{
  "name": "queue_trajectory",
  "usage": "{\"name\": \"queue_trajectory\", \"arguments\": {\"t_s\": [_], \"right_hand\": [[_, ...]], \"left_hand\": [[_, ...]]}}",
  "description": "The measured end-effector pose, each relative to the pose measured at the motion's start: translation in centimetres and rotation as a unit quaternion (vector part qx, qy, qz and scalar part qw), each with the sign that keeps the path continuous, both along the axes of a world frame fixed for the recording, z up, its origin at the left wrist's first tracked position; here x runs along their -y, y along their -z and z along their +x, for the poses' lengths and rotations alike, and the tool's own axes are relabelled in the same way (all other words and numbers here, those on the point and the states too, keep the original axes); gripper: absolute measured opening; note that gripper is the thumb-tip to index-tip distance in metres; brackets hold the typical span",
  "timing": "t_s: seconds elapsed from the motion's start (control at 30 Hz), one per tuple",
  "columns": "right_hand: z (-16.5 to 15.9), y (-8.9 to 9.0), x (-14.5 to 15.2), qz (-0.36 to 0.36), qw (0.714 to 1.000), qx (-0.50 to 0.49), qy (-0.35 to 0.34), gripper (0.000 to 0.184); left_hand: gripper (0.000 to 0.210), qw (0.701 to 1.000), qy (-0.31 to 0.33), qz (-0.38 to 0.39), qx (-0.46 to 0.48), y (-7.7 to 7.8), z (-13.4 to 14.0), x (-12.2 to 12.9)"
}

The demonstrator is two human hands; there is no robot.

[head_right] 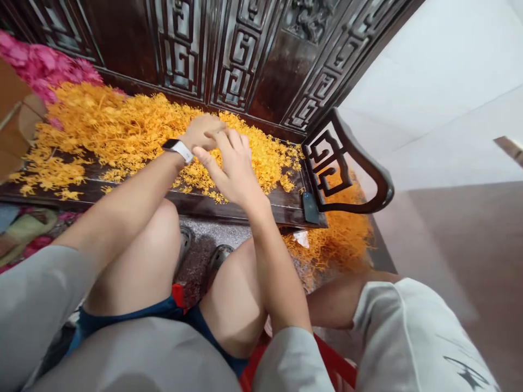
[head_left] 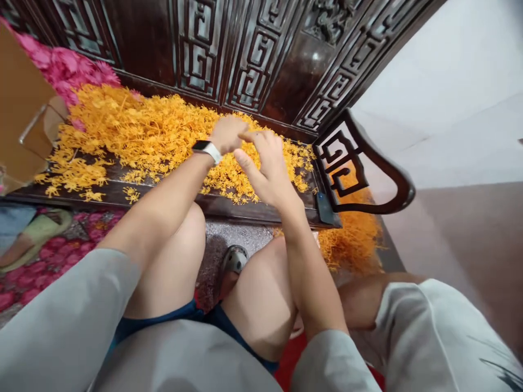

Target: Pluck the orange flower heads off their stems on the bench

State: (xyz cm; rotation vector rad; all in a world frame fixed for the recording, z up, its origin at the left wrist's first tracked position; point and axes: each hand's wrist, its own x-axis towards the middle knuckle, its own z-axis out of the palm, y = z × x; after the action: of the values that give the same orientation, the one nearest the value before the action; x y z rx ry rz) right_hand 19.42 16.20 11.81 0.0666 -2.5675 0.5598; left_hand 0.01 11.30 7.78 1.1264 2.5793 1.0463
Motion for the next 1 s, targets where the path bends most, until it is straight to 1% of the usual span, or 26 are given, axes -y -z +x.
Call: {"name": "queue_trajectory", "arguments": {"t_s": [0.03, 0.07, 0.1, 0.13, 0.17, 0.2, 0.23, 0.3, 0.4, 0.47, 0.5, 0.53, 0.57, 0.67, 0.73, 0.77, 0.8, 0.87, 0.93, 1.0], "right_hand": [[0.2, 0.3, -0.9, -0.010, 1.000, 0.000, -0.003, 0.065], [0.2, 0.7, -1.7, -0.017, 1.000, 0.002, -0.004, 0.063], [0.2, 1.1, -2.4, -0.022, 1.000, 0.004, -0.005, 0.062], [0.1, 1.6, -3.0, -0.027, 1.000, 0.007, -0.005, 0.060], [-0.1, 1.9, -3.5, -0.030, 0.999, 0.010, -0.005, 0.059], [-0.3, 2.3, -4.0, -0.034, 0.999, 0.015, -0.006, 0.057], [-0.6, 2.5, -4.4, -0.039, 0.999, 0.020, -0.007, 0.055], [-1.2, 3.0, -5.2, -0.054, 0.998, 0.027, -0.006, 0.049], [-2.2, 3.8, -6.1, -0.085, 0.996, 0.036, -0.002, 0.042], [-2.8, 4.3, -6.4, -0.102, 0.994, 0.044, -0.002, 0.039], [-3.1, 4.5, -6.5, -0.108, 0.993, 0.050, -0.004, 0.038], [-3.3, 4.7, -6.6, -0.115, 0.992, 0.056, -0.005, 0.038], [-3.6, 4.9, -6.6, -0.123, 0.991, 0.060, -0.006, 0.039], [-4.8, 5.7, -6.7, -0.172, 0.983, 0.060, -0.002, 0.047], [-6.1, 6.5, -6.9, -0.238, 0.970, 0.039, 0.025, 0.056], [-6.9, 7.0, -7.2, -0.281, 0.958, 0.028, 0.047, 0.060], [-7.8, 7.6, -7.4, -0.329, 0.941, 0.021, 0.072, 0.063], [-9.3, 8.7, -8.0, -0.429, 0.896, 0.020, 0.112, 0.065], [-10.3, 9.7, -8.5, -0.518, 0.846, 0.024, 0.124, 0.062], [-10.8, 10.5, -9.0, -0.580, 0.806, 0.024, 0.119, 0.056]], "left_hand": [[0.039, 0.999, -0.032, -0.017, -0.030, 0.5, -1.1, 0.2], [0.045, 0.995, -0.082, -0.033, -0.055, 1.2, -2.2, 0.6], [0.056, 0.986, -0.141, -0.048, -0.072, 1.9, -3.5, 1.2], [0.074, 0.974, -0.204, -0.062, -0.078, 2.7, -4.7, 1.8], [0.093, 0.965, -0.241, -0.080, -0.069, 3.5, -5.7, 2.3], [0.105, 0.961, -0.248, -0.103, -0.058, 4.2, -6.6, 2.7], [0.112, 0.962, -0.238, -0.124, -0.048, 4.8, -7.2, 2.9], [0.117, 0.963, -0.226, -0.136, -0.054, 5.7, -7.7, 3.0], [0.129, 0.957, -0.266, -0.086, -0.084, 6.4, -7.5, 2.6], [0.140, 0.960, -0.265, -0.072, -0.060, 6.7, -7.5, 2.5], [0.139, 0.964, -0.254, -0.070, -0.042, 6.7, -7.6, 2.4], [0.133, 0.969, -0.237, -0.064, -0.033, 6.7, -7.7, 2.2], [0.121, 0.974, -0.221, -0.045, -0.034, 6.6, -7.8, 1.9], [0.067, 0.979, -0.184, 0.066, -0.053, 5.6, -7.3, 0.0], [0.037, 0.983, -0.128, 0.127, -0.043, 4.6, -5.8, -1.7], [0.028, 0.985, -0.095, 0.141, -0.038, 4.2, -4.8, -2.4], [0.023, 0.987, -0.061, 0.144, -0.037, 3.7, -3.7, -3.0], [0.023, 0.991, 0.009, 0.126, -0.049, 3.0, -1.6, -3.7], [0.028, 0.990, 0.071, 0.092, -0.076, 2.6, -0.2, -3.8], [0.033, 0.987, 0.109, 0.052, -0.107, 2.6, 0.2, -3.6]]}}
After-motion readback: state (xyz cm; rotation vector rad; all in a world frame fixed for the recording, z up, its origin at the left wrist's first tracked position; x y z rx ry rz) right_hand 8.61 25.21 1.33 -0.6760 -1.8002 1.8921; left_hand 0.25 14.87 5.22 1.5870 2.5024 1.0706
